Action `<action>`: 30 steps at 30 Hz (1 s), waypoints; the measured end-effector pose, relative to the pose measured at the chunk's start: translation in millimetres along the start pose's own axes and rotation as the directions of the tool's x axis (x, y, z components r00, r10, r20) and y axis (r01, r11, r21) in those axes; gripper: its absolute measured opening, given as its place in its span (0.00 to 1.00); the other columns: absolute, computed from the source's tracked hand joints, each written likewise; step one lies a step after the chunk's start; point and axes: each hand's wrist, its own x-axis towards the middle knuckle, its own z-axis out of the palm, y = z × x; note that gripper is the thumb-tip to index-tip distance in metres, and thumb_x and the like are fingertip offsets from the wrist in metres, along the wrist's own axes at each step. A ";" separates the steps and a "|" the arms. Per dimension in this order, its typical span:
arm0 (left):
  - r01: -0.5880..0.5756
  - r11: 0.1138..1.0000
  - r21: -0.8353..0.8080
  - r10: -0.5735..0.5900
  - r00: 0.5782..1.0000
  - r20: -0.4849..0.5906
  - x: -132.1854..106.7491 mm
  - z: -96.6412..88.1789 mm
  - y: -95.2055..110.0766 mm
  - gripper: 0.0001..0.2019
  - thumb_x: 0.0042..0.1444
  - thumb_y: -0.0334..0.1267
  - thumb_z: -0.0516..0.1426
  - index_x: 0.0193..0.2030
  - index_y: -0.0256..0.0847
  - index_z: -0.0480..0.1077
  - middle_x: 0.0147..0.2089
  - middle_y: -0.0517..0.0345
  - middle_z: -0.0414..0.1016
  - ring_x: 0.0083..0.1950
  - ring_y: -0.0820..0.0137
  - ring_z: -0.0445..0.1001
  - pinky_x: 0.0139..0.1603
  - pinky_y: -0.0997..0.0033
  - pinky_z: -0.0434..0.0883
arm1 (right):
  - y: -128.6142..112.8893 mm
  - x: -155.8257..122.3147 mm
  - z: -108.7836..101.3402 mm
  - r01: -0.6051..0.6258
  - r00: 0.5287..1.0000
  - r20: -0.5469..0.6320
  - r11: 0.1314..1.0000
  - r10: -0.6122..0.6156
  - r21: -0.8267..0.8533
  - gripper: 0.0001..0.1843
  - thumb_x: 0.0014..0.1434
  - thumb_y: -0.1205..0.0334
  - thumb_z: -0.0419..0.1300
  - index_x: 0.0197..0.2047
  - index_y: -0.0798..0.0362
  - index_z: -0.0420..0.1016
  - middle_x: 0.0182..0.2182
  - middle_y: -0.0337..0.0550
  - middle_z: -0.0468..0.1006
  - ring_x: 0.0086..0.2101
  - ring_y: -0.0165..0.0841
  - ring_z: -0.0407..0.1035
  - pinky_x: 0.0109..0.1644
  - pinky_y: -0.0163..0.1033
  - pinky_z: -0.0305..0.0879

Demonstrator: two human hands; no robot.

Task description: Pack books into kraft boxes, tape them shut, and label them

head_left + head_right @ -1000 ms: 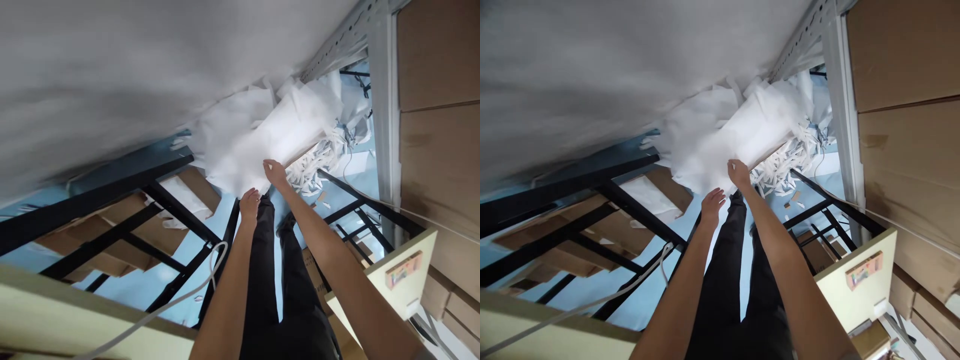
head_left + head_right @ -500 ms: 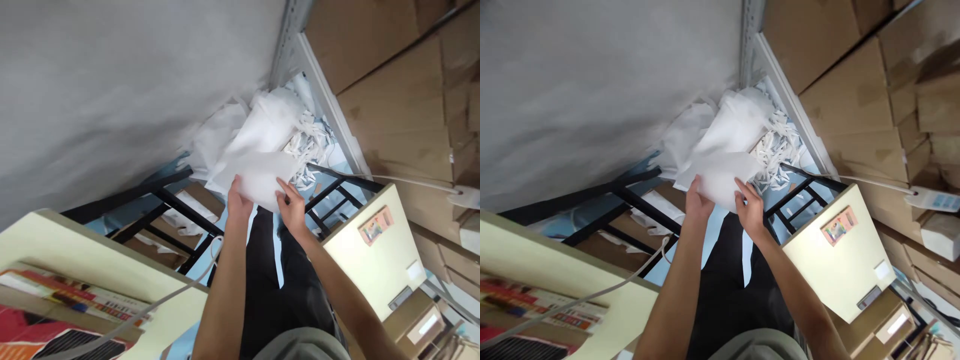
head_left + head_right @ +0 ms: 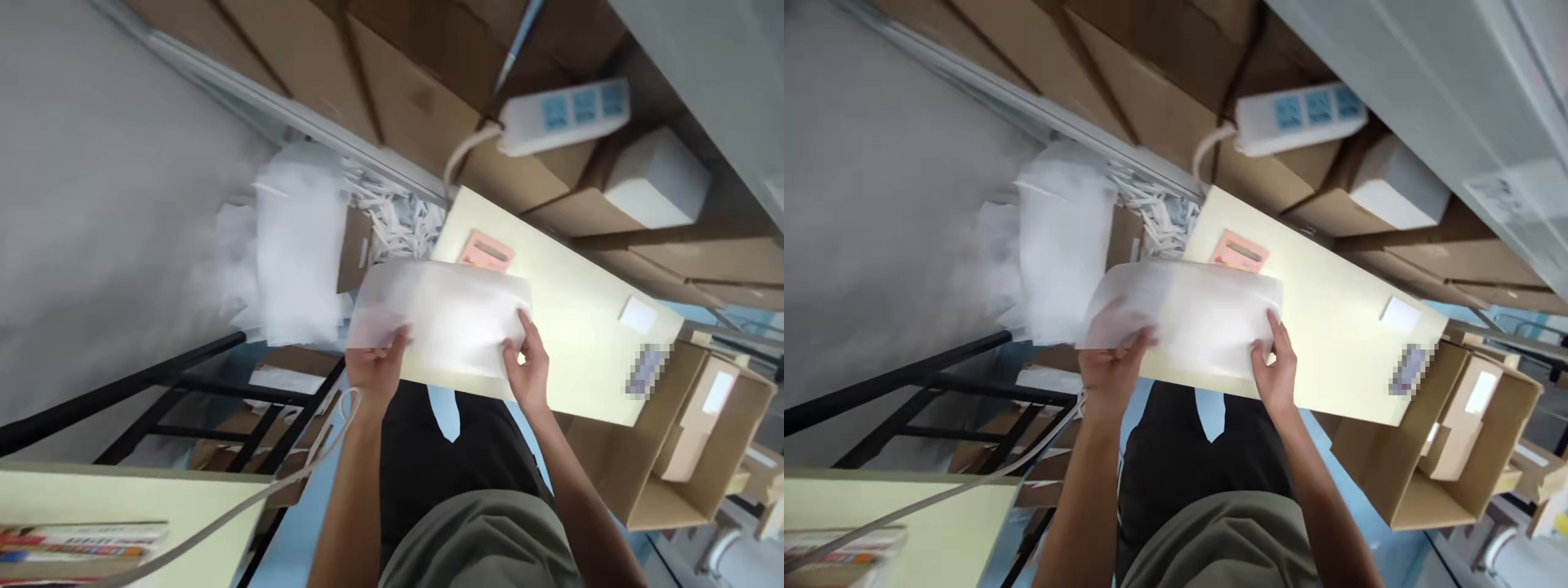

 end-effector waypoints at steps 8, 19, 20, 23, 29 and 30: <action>0.030 0.949 0.315 -0.053 0.996 0.065 -66.1 99.8 -56.2 0.14 0.54 0.35 0.71 0.49 0.44 0.83 0.52 0.48 0.89 0.58 0.51 0.89 0.66 0.49 0.86 | 128.9 -22.3 -59.9 -0.015 0.993 -0.117 0.986 -0.004 -0.165 0.30 0.78 0.52 0.60 0.79 0.46 0.74 0.76 0.61 0.71 0.69 0.53 0.74 0.65 0.63 0.82; 0.070 0.953 0.293 -0.054 0.996 -0.064 -100.9 116.2 -60.1 0.17 0.63 0.54 0.68 0.47 0.43 0.80 0.47 0.48 0.87 0.47 0.60 0.87 0.48 0.60 0.87 | 141.2 -38.1 -8.4 0.209 0.969 0.171 0.961 -0.179 -0.180 0.24 0.81 0.65 0.54 0.74 0.50 0.79 0.78 0.60 0.73 0.76 0.53 0.66 0.76 0.66 0.73; -0.011 0.944 0.329 0.020 1.000 -0.023 -107.6 117.3 -55.5 0.16 0.64 0.53 0.68 0.48 0.43 0.80 0.48 0.48 0.87 0.48 0.60 0.87 0.50 0.59 0.87 | 141.6 -37.9 -6.5 0.189 0.974 0.156 0.970 -0.165 -0.152 0.23 0.81 0.64 0.54 0.72 0.51 0.80 0.78 0.60 0.72 0.77 0.53 0.66 0.77 0.66 0.72; -0.387 0.824 0.415 0.307 0.919 0.248 -134.7 127.7 -41.6 0.12 0.69 0.49 0.66 0.49 0.44 0.79 0.56 0.46 0.85 0.58 0.58 0.86 0.62 0.54 0.86 | 140.4 -35.9 -16.9 0.125 0.984 0.127 0.991 -0.129 0.035 0.22 0.83 0.58 0.54 0.68 0.52 0.84 0.78 0.59 0.73 0.78 0.52 0.65 0.80 0.66 0.68; -0.770 0.560 0.306 0.331 0.547 0.769 -191.5 163.7 -39.9 0.15 0.67 0.28 0.62 0.57 0.46 0.78 0.71 0.43 0.80 0.77 0.53 0.76 0.77 0.47 0.78 | 128.3 -34.8 -80.4 -0.180 0.979 0.181 0.836 0.098 0.518 0.34 0.78 0.30 0.58 0.63 0.51 0.86 0.59 0.53 0.90 0.61 0.48 0.84 0.66 0.51 0.82; -0.781 0.558 0.280 0.311 0.510 0.802 -197.5 168.0 -42.4 0.16 0.66 0.27 0.62 0.58 0.46 0.78 0.72 0.43 0.80 0.79 0.52 0.75 0.77 0.46 0.78 | 127.6 -35.2 -89.6 -0.239 0.970 0.162 0.814 0.180 0.530 0.34 0.74 0.29 0.62 0.60 0.52 0.88 0.54 0.52 0.92 0.55 0.48 0.86 0.62 0.51 0.84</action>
